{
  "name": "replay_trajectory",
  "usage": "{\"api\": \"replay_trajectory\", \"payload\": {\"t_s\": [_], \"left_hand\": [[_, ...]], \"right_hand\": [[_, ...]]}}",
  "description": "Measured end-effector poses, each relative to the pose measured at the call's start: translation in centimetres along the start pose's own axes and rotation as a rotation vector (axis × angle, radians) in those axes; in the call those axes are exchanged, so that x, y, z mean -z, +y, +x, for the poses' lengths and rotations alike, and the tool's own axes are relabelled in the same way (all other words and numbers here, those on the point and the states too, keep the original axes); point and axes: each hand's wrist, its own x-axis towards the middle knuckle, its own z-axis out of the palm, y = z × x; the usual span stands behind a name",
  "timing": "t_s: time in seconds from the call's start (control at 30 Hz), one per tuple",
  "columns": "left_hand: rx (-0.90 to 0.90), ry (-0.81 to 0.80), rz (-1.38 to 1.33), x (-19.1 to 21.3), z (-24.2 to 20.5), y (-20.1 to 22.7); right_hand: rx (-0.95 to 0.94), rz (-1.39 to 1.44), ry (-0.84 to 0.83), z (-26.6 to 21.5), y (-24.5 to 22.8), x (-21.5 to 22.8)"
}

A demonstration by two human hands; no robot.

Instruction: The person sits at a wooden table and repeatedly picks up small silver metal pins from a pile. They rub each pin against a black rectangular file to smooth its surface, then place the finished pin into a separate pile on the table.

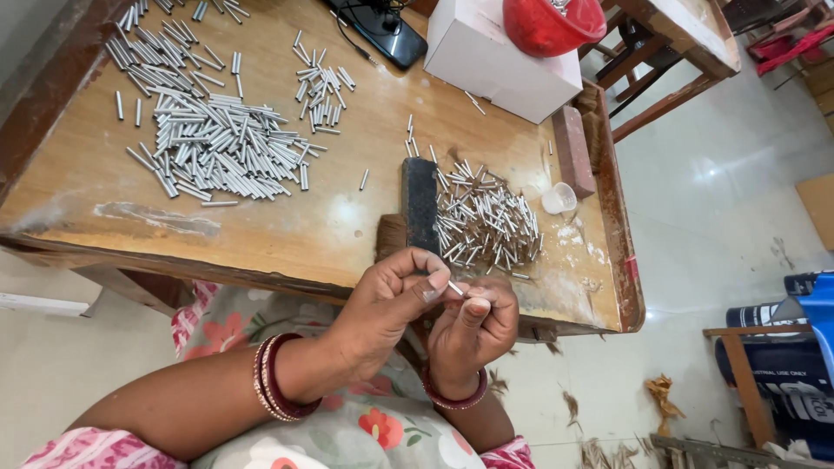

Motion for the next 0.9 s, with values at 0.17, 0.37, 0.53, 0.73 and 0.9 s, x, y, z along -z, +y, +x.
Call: {"api": "replay_trajectory", "payload": {"t_s": [0.17, 0.37, 0.53, 0.73, 0.9], "left_hand": [[0.06, 0.039, -0.063, -0.5, -0.7, -0.3], [-0.011, -0.03, -0.016, -0.1, -1.3, -0.5], [-0.205, -0.044, 0.234, -0.8, -1.6, 0.0], [-0.318, -0.078, 0.243, -0.3, -1.4, -0.5], [-0.247, -0.042, 0.179, -0.7, -1.9, -0.2]], "right_hand": [[0.149, -0.19, -0.021, 0.2, -1.2, -0.4], [0.417, -0.609, -0.2, 2.1, -4.3, 0.7], [0.395, -0.693, -0.416, 4.1, -7.2, 0.2], [0.201, -0.536, -0.356, 3.4, -6.3, 1.7], [0.237, -0.52, -0.341, 3.1, -6.5, 1.8]]}}
